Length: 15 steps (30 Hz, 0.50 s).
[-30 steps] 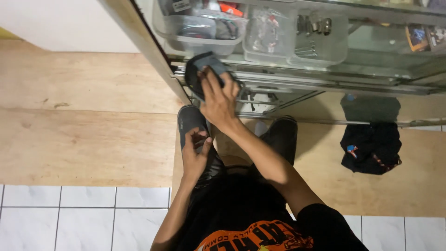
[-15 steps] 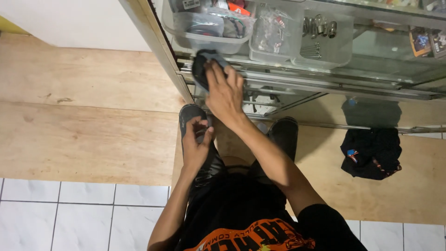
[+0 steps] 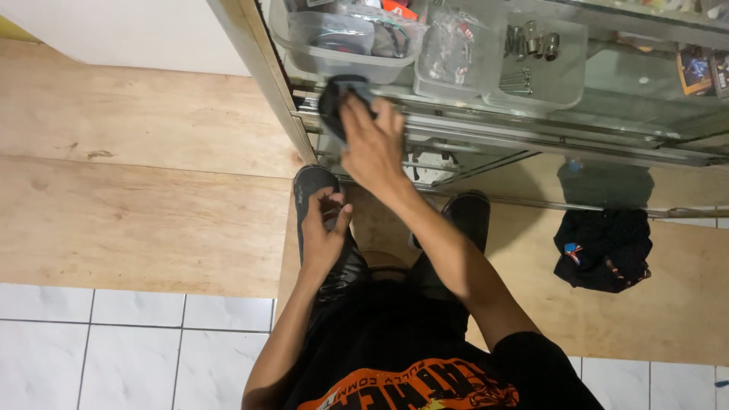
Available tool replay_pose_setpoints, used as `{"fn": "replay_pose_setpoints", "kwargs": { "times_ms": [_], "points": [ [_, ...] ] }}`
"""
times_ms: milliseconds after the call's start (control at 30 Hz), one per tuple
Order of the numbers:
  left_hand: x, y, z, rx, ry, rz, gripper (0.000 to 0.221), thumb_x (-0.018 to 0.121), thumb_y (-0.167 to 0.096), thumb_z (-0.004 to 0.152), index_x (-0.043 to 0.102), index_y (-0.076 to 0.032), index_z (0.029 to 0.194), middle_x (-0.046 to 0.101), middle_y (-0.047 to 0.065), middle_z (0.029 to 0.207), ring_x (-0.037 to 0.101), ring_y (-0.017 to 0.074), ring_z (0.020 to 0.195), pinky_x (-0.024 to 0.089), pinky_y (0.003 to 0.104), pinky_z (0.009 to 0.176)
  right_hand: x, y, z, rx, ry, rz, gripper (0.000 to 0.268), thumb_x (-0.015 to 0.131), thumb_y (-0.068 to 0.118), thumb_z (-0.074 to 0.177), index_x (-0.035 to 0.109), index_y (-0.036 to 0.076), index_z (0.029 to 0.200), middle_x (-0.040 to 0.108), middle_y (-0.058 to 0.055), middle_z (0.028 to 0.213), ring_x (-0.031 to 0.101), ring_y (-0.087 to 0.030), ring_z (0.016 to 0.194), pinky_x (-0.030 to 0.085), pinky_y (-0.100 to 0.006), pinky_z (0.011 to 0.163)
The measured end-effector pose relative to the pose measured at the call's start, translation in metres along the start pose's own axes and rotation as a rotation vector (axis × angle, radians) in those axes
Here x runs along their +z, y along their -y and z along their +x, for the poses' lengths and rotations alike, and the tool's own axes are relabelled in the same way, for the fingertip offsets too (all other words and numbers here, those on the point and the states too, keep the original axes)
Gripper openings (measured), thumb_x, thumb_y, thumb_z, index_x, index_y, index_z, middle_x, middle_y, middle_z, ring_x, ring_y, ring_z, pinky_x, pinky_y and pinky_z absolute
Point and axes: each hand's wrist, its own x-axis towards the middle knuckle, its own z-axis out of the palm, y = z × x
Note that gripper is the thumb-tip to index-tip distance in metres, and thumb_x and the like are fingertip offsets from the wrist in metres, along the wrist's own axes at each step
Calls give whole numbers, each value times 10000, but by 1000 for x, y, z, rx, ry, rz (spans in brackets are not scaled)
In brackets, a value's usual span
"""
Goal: Cleaning the glass panels and organizing parts inside a retail display case.
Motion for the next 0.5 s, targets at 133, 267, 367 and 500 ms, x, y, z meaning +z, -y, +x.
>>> {"fn": "replay_pose_setpoints", "kwargs": {
  "times_ms": [133, 267, 367, 500],
  "points": [
    [4, -7, 0, -20, 17, -3, 463, 713, -150, 949, 517, 35, 1326, 706, 147, 1151, 722, 223, 997, 582, 344, 886, 4, 19, 9, 26, 2, 7, 713, 759, 53, 657, 614, 22, 1354, 539, -117, 1483, 449, -363, 1218, 366, -494, 1011],
    [8, 2, -1, 54, 9, 14, 460, 719, -149, 963, 520, 37, 1334, 714, 148, 1150, 720, 221, 1014, 574, 335, 906, 5, 4, -10, 135, -55, 29, 742, 761, 57, 642, 590, -30, 1359, 518, -155, 1498, 446, -348, 1194, 349, -487, 974],
    [10, 5, -3, 18, 14, 33, 453, 723, -152, 959, 522, 32, 1321, 723, 136, 1137, 723, 209, 984, 578, 329, 879, -6, -16, -30, 224, -46, -52, 748, 762, 44, 641, 585, -56, 1361, 515, -173, 1509, 447, -327, 1175, 333, -473, 943],
    [16, 5, -3, -8, 52, 29, 434, 724, -142, 958, 530, 24, 1310, 726, 129, 1127, 718, 191, 951, 581, 321, 855, -31, -46, -55, 290, -63, -109, 718, 801, 75, 663, 583, -63, 1332, 515, -192, 1493, 432, -346, 1167, 325, -491, 960]
  ]
}}
